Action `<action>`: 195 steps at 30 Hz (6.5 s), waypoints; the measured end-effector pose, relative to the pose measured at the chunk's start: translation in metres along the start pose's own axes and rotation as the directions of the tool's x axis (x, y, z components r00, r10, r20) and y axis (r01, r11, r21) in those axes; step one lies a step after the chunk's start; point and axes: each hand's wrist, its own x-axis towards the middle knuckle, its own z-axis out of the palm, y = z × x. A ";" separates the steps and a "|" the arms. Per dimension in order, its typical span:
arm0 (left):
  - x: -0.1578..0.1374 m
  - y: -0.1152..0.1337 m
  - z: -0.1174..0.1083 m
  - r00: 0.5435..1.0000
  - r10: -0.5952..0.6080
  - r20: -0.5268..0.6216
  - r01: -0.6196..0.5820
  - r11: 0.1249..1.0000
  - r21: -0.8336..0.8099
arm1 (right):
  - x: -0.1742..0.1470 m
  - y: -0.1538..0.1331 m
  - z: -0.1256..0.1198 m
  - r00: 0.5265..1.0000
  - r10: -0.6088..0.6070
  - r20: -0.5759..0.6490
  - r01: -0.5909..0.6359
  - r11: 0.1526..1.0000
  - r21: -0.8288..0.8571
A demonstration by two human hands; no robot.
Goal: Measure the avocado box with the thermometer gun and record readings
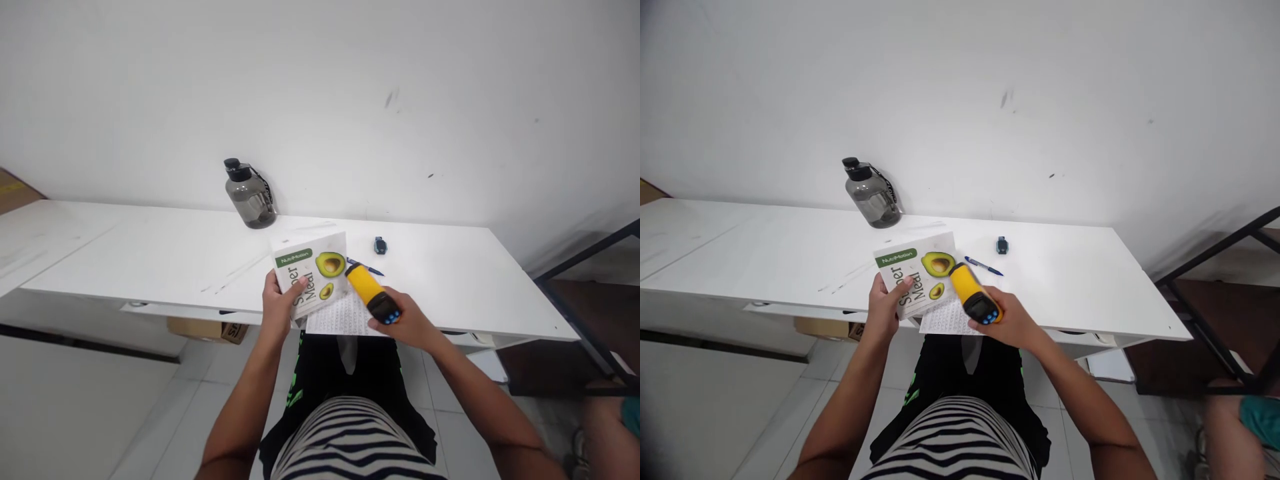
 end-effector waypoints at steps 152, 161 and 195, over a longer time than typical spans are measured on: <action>-0.059 -0.109 0.095 0.472 0.041 0.881 -0.880 -0.039 0.473 | 0.056 0.114 0.008 0.971 -0.005 -0.240 0.002 1.000 -0.016; -0.055 -0.111 0.091 0.424 0.023 0.905 -0.903 -0.065 0.425 | 0.055 0.110 0.010 0.918 0.214 -0.333 -0.194 0.977 0.092; -0.052 -0.116 0.087 0.384 0.042 0.922 -0.920 -0.070 0.386 | 0.058 0.111 0.009 0.916 0.267 -0.300 -0.279 0.960 0.006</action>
